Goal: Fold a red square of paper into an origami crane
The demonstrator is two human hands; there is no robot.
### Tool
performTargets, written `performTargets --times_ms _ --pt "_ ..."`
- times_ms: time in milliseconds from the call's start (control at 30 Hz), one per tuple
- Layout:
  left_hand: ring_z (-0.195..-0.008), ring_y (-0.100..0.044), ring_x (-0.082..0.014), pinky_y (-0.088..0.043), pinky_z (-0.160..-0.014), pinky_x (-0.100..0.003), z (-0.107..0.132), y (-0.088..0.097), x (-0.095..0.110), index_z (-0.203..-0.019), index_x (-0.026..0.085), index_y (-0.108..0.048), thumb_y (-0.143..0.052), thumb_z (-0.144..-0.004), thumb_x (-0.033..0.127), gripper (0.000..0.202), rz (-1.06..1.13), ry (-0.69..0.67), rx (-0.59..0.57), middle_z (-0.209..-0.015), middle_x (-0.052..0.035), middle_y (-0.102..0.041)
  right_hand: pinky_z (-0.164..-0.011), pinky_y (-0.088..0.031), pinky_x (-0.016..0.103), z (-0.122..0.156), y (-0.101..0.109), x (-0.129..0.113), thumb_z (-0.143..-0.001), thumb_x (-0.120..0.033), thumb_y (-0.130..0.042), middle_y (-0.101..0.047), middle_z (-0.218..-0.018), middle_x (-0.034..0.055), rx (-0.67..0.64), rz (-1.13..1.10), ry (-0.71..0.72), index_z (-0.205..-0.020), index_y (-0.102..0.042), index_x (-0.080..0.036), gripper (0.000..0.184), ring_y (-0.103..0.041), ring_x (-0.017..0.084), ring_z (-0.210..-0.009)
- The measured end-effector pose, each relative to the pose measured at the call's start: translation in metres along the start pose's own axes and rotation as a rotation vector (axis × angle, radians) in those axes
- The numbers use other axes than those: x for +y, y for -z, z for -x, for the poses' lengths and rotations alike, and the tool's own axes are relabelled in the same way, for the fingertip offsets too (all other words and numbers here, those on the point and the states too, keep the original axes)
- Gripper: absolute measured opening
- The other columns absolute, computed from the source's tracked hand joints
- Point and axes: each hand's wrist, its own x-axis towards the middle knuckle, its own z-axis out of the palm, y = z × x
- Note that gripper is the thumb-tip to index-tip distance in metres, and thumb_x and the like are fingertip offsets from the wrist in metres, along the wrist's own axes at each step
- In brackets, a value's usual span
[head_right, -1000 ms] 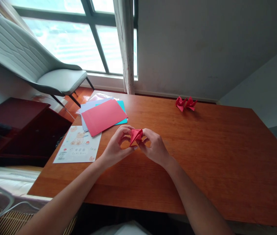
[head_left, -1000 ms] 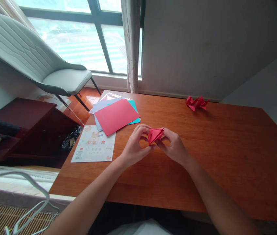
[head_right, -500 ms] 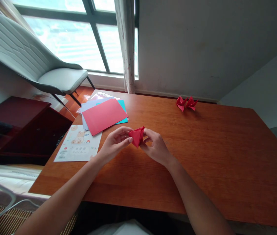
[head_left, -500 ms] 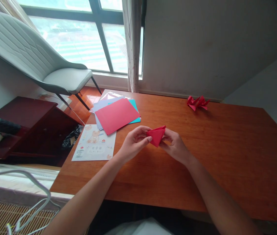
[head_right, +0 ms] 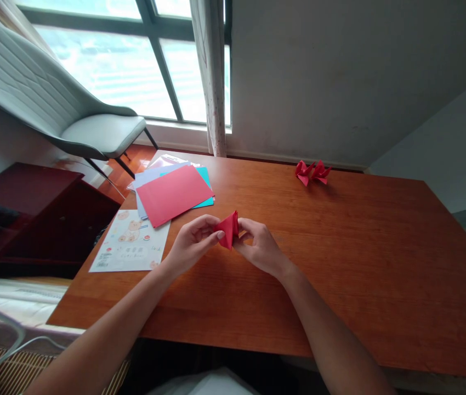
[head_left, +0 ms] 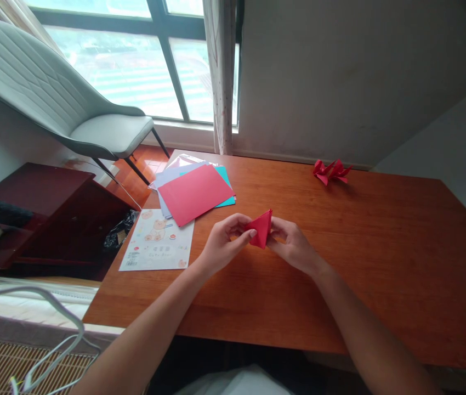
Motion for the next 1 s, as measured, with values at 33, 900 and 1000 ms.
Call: performTargets --times_ms 33,900,1000 --pt "-0.076 -0.061 -0.0151 -0.049 -0.069 -0.025 0.0 0.0 0.001 -0.093 0.016 -0.066 -0.075 -0.082 0.036 0.024 0.008 0.004 -0.015 -0.085 -0.0042 -0.067 -0.08 -0.056 0.033 0.0 0.0 0.0 -0.086 -0.025 -0.064 -0.07 -0.094 0.0029 -0.003 -0.023 -0.012 -0.097 -0.068 -0.021 0.012 -0.066 0.02 -0.086" --pt "-0.074 -0.06 -0.0143 -0.05 -0.067 -0.025 -0.001 -0.001 -0.002 -0.09 0.017 -0.063 -0.073 -0.083 0.038 0.025 0.008 0.008 -0.026 -0.086 -0.0038 -0.063 -0.084 -0.057 0.034 -0.002 -0.004 0.005 -0.083 -0.045 -0.072 -0.071 -0.099 0.0035 0.002 -0.242 -0.144 -0.102 -0.065 -0.023 0.03 -0.068 0.021 -0.093" --pt "-0.08 -0.062 -0.017 -0.051 -0.074 -0.028 0.0 0.0 0.002 -0.093 0.016 -0.065 -0.067 -0.088 0.039 0.024 -0.003 0.016 -0.072 -0.089 -0.006 -0.065 -0.083 -0.057 0.033 -0.003 -0.003 0.005 -0.083 -0.043 -0.072 -0.07 -0.097 0.0033 0.032 -0.232 -0.14 -0.1 -0.065 -0.022 0.028 -0.068 0.021 -0.092"
